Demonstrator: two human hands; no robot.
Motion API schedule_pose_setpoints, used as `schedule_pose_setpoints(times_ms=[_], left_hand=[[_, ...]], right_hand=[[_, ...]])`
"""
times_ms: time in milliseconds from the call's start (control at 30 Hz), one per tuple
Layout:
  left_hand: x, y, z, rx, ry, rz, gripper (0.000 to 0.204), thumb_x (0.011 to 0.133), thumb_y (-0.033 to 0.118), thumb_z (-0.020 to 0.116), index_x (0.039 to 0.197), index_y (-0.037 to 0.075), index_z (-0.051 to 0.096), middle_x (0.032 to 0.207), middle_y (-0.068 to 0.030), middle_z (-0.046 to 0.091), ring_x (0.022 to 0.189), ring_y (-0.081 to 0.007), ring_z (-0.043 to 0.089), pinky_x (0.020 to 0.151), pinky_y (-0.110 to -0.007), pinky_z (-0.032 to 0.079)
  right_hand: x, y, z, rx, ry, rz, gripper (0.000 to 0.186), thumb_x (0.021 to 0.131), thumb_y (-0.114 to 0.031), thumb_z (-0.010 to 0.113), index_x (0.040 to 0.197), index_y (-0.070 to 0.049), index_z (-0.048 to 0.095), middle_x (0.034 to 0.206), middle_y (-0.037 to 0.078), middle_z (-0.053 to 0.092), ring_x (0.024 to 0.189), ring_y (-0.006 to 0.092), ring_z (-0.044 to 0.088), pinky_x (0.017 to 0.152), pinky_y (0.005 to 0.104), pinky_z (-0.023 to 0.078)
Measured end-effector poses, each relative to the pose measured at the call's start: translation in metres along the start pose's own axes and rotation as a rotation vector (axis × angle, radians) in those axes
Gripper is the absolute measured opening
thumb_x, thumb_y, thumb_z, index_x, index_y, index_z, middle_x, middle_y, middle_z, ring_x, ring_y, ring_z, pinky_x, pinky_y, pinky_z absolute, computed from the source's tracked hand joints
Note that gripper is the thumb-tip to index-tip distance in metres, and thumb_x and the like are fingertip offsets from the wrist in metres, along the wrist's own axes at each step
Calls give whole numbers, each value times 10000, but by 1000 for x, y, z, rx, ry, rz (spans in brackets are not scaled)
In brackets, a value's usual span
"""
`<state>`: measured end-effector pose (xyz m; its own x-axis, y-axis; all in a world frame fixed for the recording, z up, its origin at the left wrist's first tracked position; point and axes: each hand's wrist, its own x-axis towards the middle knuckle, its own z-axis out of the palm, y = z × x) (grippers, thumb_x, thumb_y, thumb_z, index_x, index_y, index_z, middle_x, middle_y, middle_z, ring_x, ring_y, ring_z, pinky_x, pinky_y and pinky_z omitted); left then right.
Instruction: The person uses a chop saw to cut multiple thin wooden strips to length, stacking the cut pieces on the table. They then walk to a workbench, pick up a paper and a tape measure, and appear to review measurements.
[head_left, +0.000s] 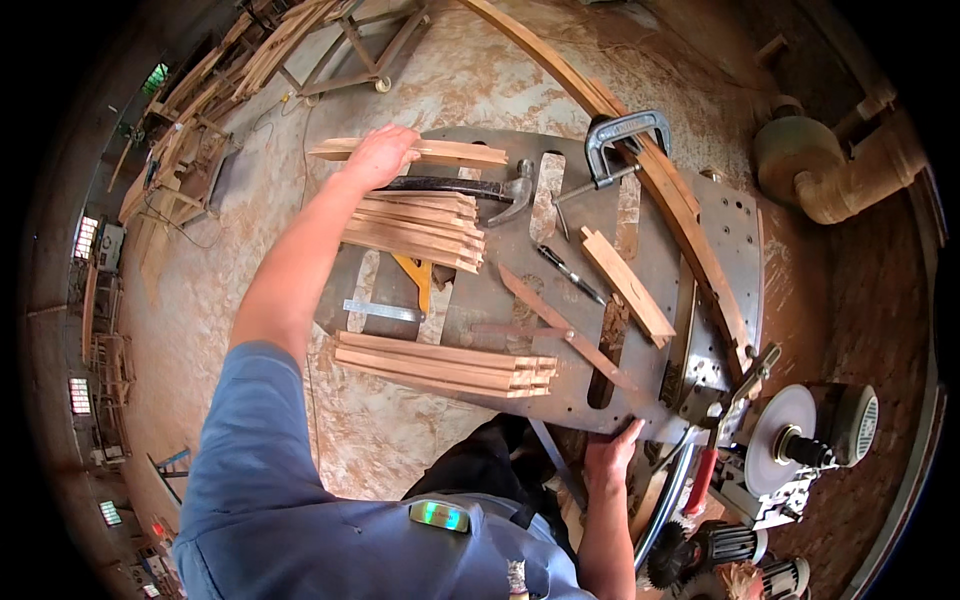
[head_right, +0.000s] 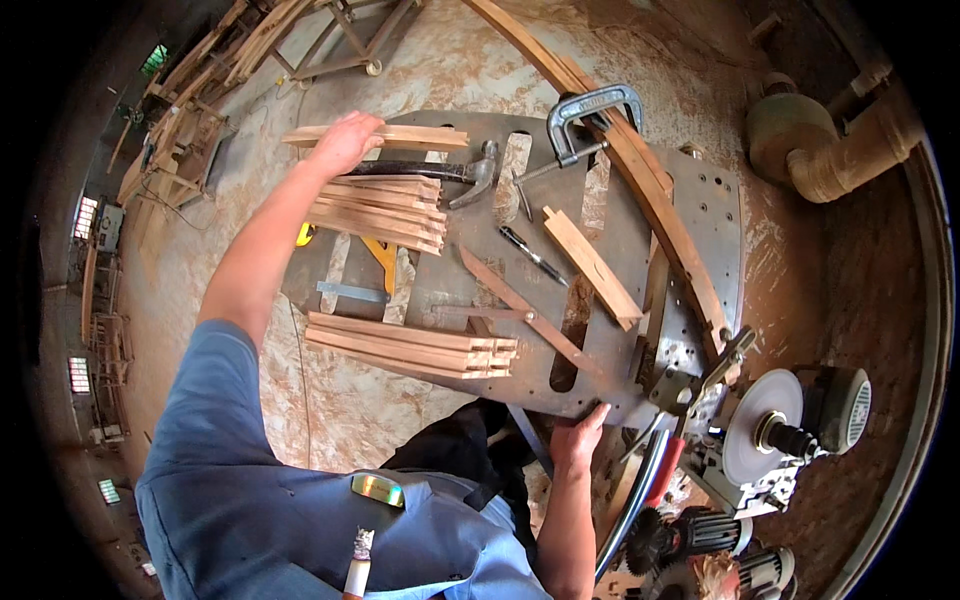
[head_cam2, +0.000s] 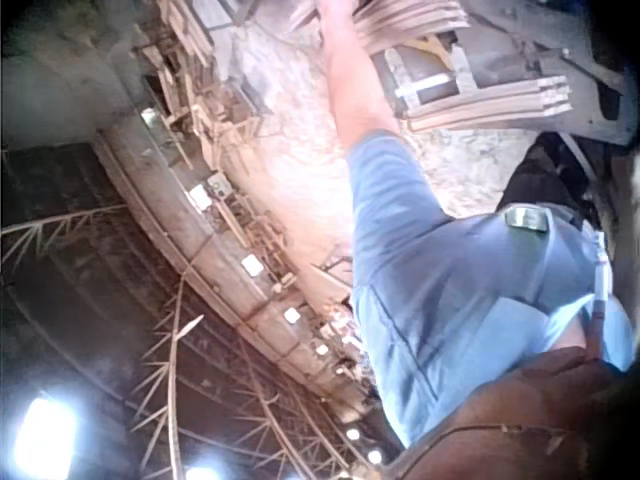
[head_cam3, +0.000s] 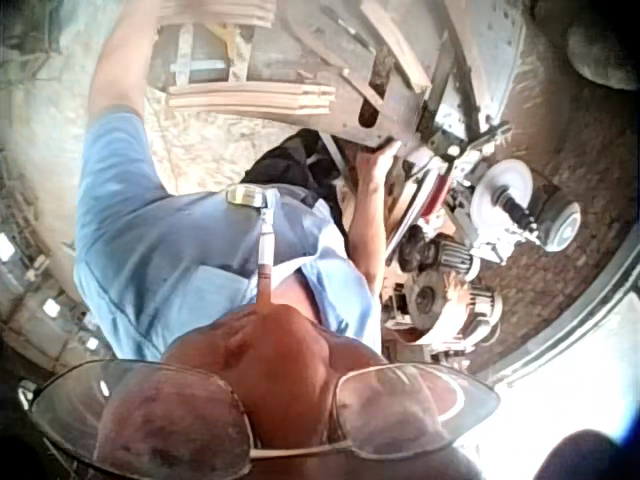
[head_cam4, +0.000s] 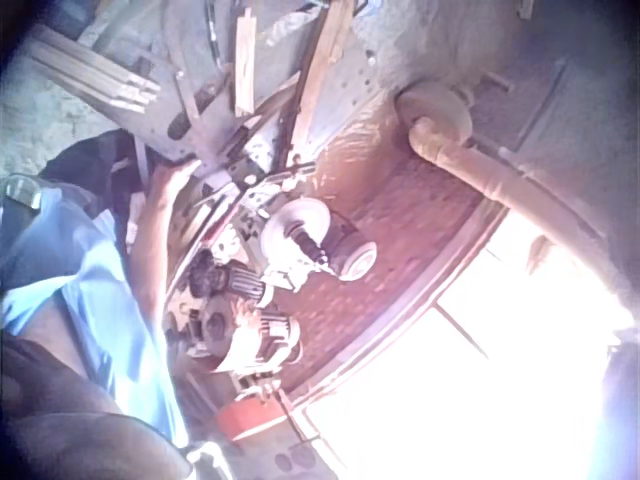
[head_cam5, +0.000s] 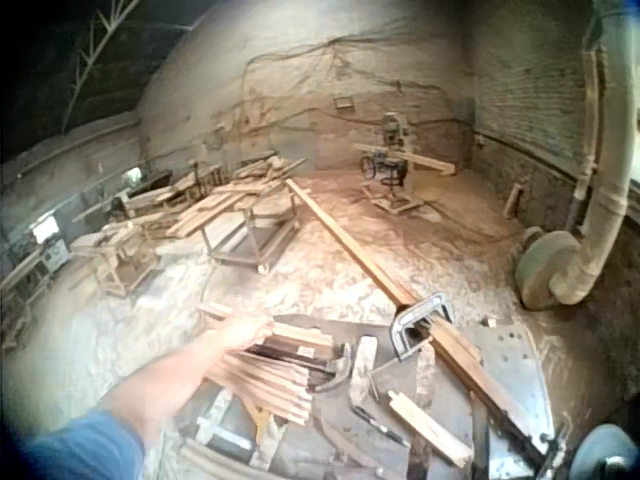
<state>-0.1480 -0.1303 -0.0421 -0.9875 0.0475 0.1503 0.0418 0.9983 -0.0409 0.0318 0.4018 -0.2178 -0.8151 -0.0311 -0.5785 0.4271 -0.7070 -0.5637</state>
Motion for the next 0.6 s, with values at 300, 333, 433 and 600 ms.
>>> schedule_pose_setpoints(times_ms=[300,333,433,600], left_hand=[[0,-9,47,-77,-162,-64,371,898,240,597,1212,45,569,1196,-150,595,1157,-328,522,995,-411,417],[-3,-9,45,-89,-163,-74,375,899,240,596,1219,45,566,1207,-150,590,1164,-326,518,998,-409,417],[-12,3,26,-140,-31,-86,381,915,239,572,1239,39,553,1229,-153,580,1186,-330,506,1013,-400,406],[-81,48,-27,-251,-64,43,415,862,268,608,1199,28,569,1167,-153,574,1110,-332,528,949,-418,433]], right_hand=[[-27,-17,-8,-46,34,77,714,937,-616,402,1463,-142,308,1497,53,334,1374,282,309,1141,513,228],[-29,-18,-9,-45,27,82,694,945,-604,394,1467,-155,302,1500,43,333,1377,273,309,1146,500,222],[-27,-16,-15,-50,-29,68,645,965,-579,369,1475,-193,287,1509,17,326,1387,253,299,1154,485,212],[-32,-17,-13,-11,52,127,694,940,-620,385,1478,-192,284,1509,17,325,1387,266,294,1148,498,213]])
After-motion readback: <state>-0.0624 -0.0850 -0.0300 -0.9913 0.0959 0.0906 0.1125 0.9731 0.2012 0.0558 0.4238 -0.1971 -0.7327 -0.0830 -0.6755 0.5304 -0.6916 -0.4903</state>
